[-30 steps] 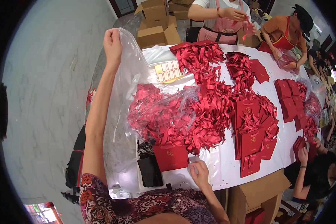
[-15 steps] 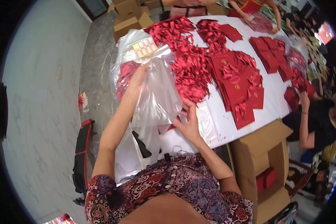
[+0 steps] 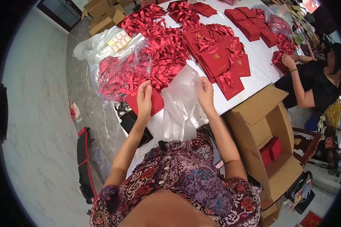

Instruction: The recorder is counting, stacking, and placing red decorative paper bags into a larger plastic bag as part of a manual assembly line.

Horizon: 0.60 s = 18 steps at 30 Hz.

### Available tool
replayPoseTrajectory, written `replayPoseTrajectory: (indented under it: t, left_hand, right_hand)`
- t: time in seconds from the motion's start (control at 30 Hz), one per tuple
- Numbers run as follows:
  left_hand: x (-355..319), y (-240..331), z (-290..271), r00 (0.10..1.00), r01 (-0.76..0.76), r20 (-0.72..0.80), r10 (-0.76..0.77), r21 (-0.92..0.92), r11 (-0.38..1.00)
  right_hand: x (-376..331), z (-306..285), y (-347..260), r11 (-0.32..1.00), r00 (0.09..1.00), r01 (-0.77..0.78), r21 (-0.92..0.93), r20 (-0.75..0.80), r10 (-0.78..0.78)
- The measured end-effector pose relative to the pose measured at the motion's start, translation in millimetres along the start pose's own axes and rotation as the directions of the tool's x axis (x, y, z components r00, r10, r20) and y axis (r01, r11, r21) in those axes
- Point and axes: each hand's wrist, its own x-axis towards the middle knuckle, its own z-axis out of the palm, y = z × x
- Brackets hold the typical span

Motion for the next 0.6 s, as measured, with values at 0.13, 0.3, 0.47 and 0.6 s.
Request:
replayPoseTrajectory:
  t: [0.13,0.3,0.47,0.6]
  left_hand:
    - [-21,43,18,0.911,-0.41,0.214,0.353,0.357,0.839]
    - [-14,32,27,0.855,-0.508,0.345,0.388,0.709,0.489]
    - [-7,2,12,0.947,-0.258,0.306,0.094,0.554,0.791]
    - [4,-4,15,0.936,0.195,0.286,-0.207,0.068,0.978]
  right_hand:
    - [12,10,-1,0.993,0.993,-0.114,0.003,0.031,0.114]
    - [27,20,-16,0.989,0.976,-0.146,0.009,0.164,0.142]
    - [52,8,-3,0.991,0.972,-0.123,-0.058,0.193,0.132]
    - [65,-6,30,0.882,0.979,0.203,-0.425,0.12,-0.167]
